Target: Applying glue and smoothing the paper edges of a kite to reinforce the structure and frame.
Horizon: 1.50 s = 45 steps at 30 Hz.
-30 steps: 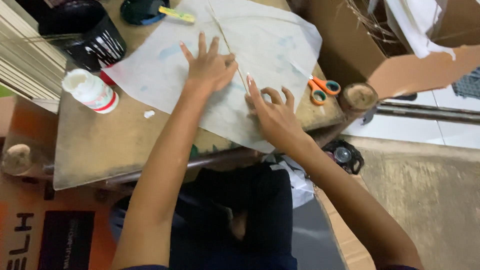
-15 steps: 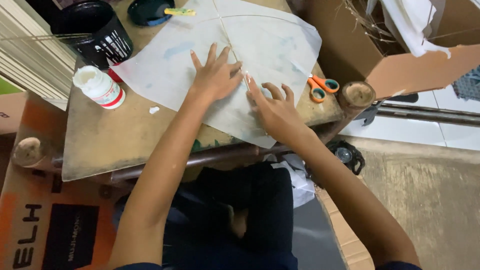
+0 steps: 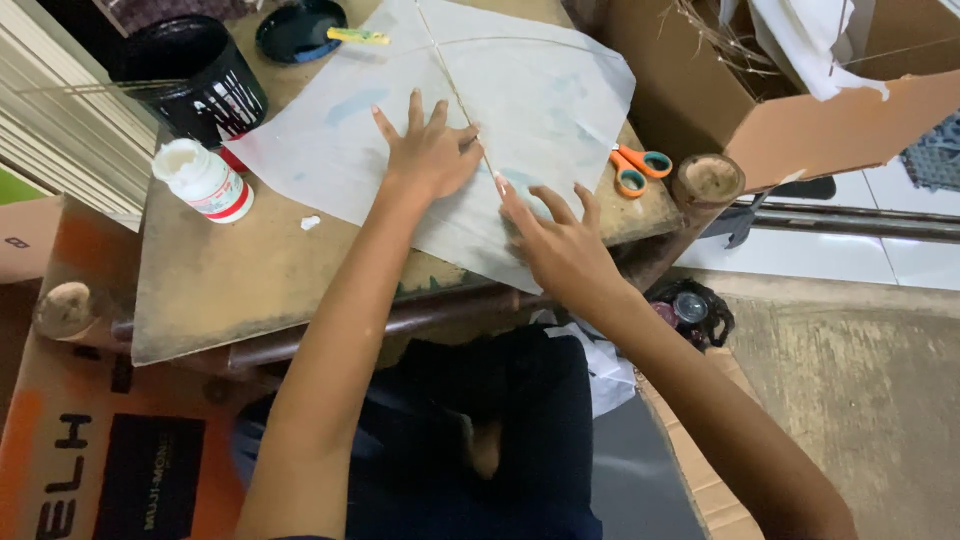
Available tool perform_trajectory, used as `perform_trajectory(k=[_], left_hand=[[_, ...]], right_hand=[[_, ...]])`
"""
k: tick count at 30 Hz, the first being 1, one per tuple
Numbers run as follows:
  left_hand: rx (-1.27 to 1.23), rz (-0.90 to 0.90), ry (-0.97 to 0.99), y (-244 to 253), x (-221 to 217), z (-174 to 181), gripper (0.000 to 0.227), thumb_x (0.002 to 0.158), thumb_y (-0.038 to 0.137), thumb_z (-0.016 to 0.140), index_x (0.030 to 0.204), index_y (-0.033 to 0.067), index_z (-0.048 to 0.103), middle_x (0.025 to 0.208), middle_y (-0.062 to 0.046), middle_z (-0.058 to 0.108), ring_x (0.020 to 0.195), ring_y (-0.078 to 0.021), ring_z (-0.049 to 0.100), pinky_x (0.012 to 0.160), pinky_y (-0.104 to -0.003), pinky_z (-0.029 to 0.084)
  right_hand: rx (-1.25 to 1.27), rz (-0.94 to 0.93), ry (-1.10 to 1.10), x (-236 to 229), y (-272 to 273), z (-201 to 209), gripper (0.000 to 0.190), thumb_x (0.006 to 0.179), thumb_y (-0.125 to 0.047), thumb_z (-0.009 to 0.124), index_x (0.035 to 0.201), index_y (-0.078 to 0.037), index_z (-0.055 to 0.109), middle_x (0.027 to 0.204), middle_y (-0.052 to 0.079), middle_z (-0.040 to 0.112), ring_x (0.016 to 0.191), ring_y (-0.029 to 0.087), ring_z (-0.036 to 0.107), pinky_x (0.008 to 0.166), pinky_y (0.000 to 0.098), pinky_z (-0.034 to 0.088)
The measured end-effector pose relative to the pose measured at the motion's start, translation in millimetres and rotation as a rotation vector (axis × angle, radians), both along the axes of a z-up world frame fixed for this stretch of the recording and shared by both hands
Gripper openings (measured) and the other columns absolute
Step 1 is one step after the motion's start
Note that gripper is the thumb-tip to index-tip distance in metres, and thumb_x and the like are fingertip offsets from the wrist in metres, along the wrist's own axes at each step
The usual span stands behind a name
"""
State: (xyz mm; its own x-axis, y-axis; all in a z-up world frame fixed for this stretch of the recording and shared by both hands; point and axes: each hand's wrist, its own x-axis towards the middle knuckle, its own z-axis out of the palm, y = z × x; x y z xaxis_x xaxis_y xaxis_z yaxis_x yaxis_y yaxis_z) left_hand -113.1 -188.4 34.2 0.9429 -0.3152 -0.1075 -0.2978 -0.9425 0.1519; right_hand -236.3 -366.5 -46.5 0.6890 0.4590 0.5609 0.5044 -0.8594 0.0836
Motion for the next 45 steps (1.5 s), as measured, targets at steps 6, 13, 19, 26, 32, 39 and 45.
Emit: perform_trajectory(k=[6, 13, 19, 26, 32, 39, 45], left_hand=[[-0.014, 0.008, -0.010, -1, 3, 1, 0.058, 0.098, 0.042, 0.020, 0.144, 0.0326, 0.053, 0.166, -0.014, 0.021, 0.154, -0.0395, -0.005, 0.111, -0.078, -0.012], [-0.012, -0.008, 0.012, 0, 9, 3, 0.057, 0.100, 0.040, 0.020, 0.144, 0.0301, 0.054, 0.166, -0.013, 0.020, 0.155, -0.0397, -0.008, 0.112, -0.077, -0.013], [-0.020, -0.157, -0.112, 9, 26, -18, 0.055, 0.102, 0.036, 0.022, 0.134, 0.0198, 0.063, 0.158, -0.006, 0.038, 0.153, -0.0407, 0.004, 0.110, -0.081, -0.007], [-0.050, -0.144, -0.287, 8, 44, -41, 0.041, 0.099, 0.039, 0.041, 0.124, 0.0282, 0.073, 0.145, -0.003, 0.060, 0.152, -0.0368, 0.022, 0.110, -0.080, -0.004], [-0.045, -0.179, -0.312, 6, 40, -40, 0.042, 0.099, 0.036, 0.042, 0.124, 0.0219, 0.073, 0.145, -0.004, 0.060, 0.151, -0.0368, 0.023, 0.112, -0.079, -0.003], [-0.005, -0.174, -0.271, 4, 42, -33, 0.048, 0.098, 0.034, 0.037, 0.134, 0.0211, 0.066, 0.142, -0.002, 0.063, 0.151, -0.0344, 0.027, 0.113, -0.077, -0.008], [-0.036, -0.190, -0.259, 11, 38, -23, 0.060, 0.099, 0.028, 0.035, 0.159, 0.0243, 0.036, 0.124, -0.010, 0.072, 0.150, -0.0341, 0.031, 0.114, -0.076, -0.008]], right_hand=[[-0.016, -0.021, -0.042, -12, -2, 6, 0.091, 0.080, 0.004, 0.069, 0.160, -0.010, 0.026, 0.111, -0.008, 0.076, 0.125, 0.029, 0.059, 0.105, 0.0659, 0.037], [-0.022, 0.013, 0.201, -6, -9, 24, 0.090, 0.085, -0.003, 0.067, 0.160, -0.015, 0.019, 0.100, -0.001, 0.073, 0.121, 0.031, 0.060, 0.109, 0.0702, 0.027], [0.157, 0.026, 0.323, 27, 2, 37, 0.073, 0.096, -0.010, 0.061, 0.159, -0.016, 0.024, 0.103, -0.009, 0.077, 0.115, 0.024, 0.062, 0.107, 0.0605, 0.030], [0.150, -0.100, 0.287, 51, 16, 12, 0.070, 0.096, -0.017, 0.060, 0.161, -0.014, 0.031, 0.123, 0.005, 0.072, 0.133, 0.033, 0.055, 0.109, 0.0652, 0.027], [0.008, -0.151, 0.212, 49, 16, -3, 0.069, 0.100, -0.022, 0.056, 0.163, -0.020, 0.028, 0.116, 0.007, 0.074, 0.139, 0.029, 0.051, 0.110, 0.0649, 0.025], [-0.009, -0.124, 0.137, 32, 21, 5, 0.062, 0.098, -0.015, 0.061, 0.156, -0.012, 0.040, 0.108, 0.013, 0.076, 0.136, 0.032, 0.054, 0.109, 0.0685, 0.023], [-0.058, -0.152, 0.136, 22, 23, 11, 0.068, 0.096, -0.013, 0.065, 0.158, -0.009, 0.037, 0.101, 0.014, 0.077, 0.130, 0.032, 0.058, 0.107, 0.0680, 0.026]])
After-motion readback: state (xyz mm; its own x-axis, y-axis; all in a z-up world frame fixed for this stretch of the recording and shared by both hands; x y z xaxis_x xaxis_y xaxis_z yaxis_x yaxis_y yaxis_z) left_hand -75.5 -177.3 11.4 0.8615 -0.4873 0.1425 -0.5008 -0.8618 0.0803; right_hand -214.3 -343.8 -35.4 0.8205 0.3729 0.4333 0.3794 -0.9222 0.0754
